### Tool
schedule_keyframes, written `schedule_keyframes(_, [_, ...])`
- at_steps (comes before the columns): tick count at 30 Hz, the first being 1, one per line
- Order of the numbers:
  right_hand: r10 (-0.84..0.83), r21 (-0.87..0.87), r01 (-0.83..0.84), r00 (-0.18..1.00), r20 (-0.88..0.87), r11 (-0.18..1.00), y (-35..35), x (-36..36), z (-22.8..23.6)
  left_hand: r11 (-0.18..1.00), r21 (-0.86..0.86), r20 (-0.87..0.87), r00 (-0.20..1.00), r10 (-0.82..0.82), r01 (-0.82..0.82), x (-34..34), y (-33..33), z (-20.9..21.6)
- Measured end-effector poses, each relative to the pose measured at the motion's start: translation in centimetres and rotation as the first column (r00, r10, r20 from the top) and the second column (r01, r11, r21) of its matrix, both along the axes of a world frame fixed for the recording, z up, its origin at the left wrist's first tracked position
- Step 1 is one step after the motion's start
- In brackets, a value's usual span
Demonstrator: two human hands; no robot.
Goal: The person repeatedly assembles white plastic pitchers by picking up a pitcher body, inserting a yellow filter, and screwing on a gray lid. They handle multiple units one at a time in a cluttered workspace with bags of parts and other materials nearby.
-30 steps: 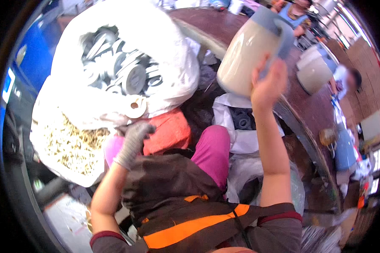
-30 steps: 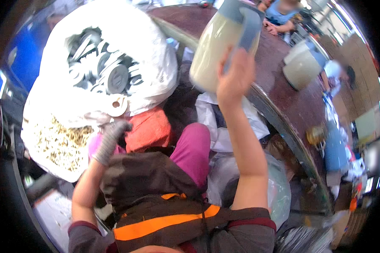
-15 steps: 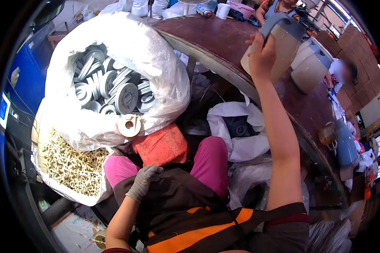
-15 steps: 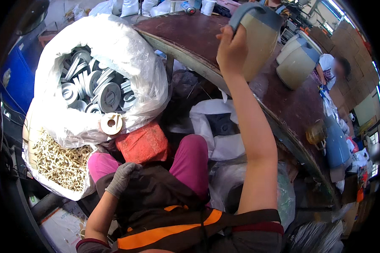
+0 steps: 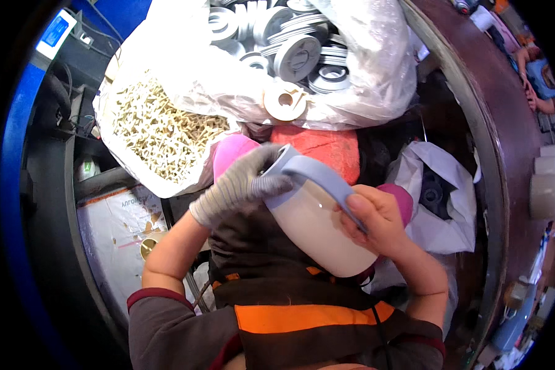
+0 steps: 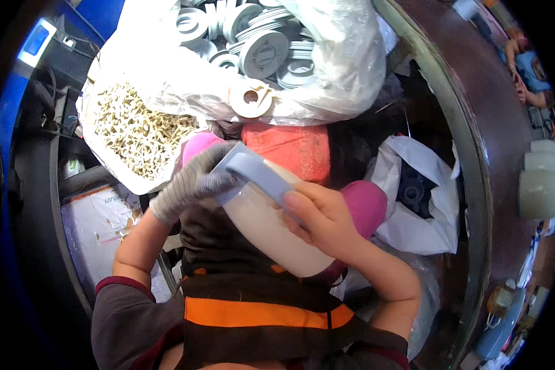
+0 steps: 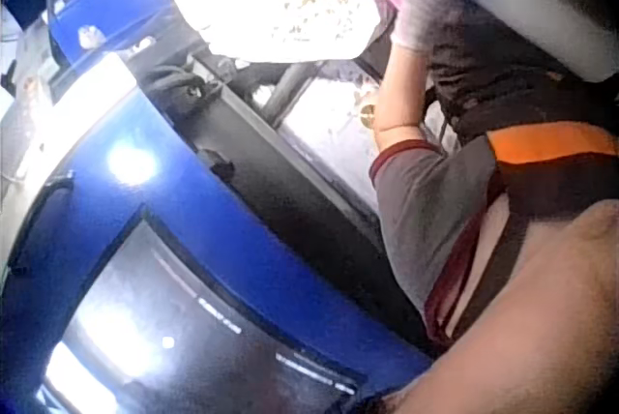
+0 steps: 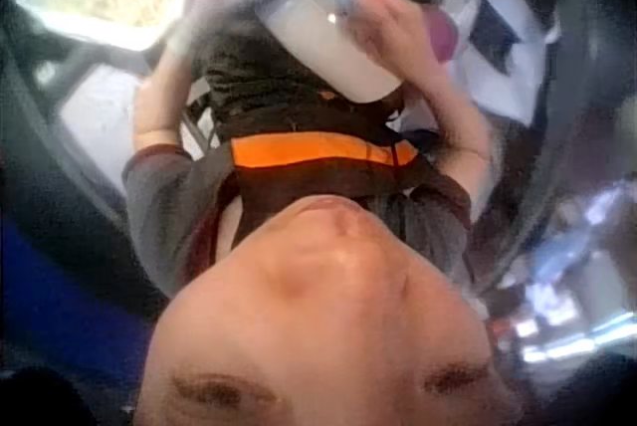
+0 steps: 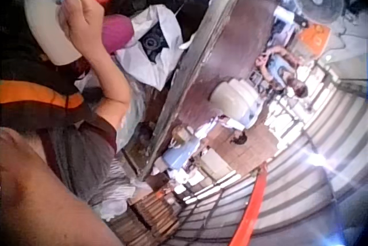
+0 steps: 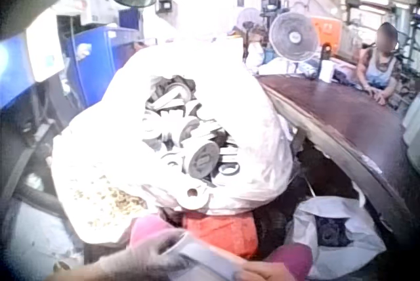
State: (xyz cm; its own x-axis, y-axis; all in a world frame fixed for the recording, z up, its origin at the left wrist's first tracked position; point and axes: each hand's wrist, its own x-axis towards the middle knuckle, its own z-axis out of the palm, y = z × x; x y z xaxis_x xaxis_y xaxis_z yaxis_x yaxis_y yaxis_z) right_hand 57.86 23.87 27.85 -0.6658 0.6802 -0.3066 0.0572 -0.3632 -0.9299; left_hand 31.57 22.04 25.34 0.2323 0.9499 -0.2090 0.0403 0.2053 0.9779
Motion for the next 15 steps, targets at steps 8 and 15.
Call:
schedule_keyframes(8, [-0.605, 0.883, 0.085, 0.758, 0.243, 0.461, 20.5, -13.1, -10.3, 0.714, -0.219, 0.383, 0.615, 0.689, -0.665, -9.2, -4.9, -3.0])
schedule_keyframes(15, [-0.747, 0.968, 0.032, 0.643, 0.17, 0.248, 28.9, -19.2, -15.1, 0.585, -0.421, 0.571, 0.299, 0.765, -0.693, -13.3, -6.2, -5.3])
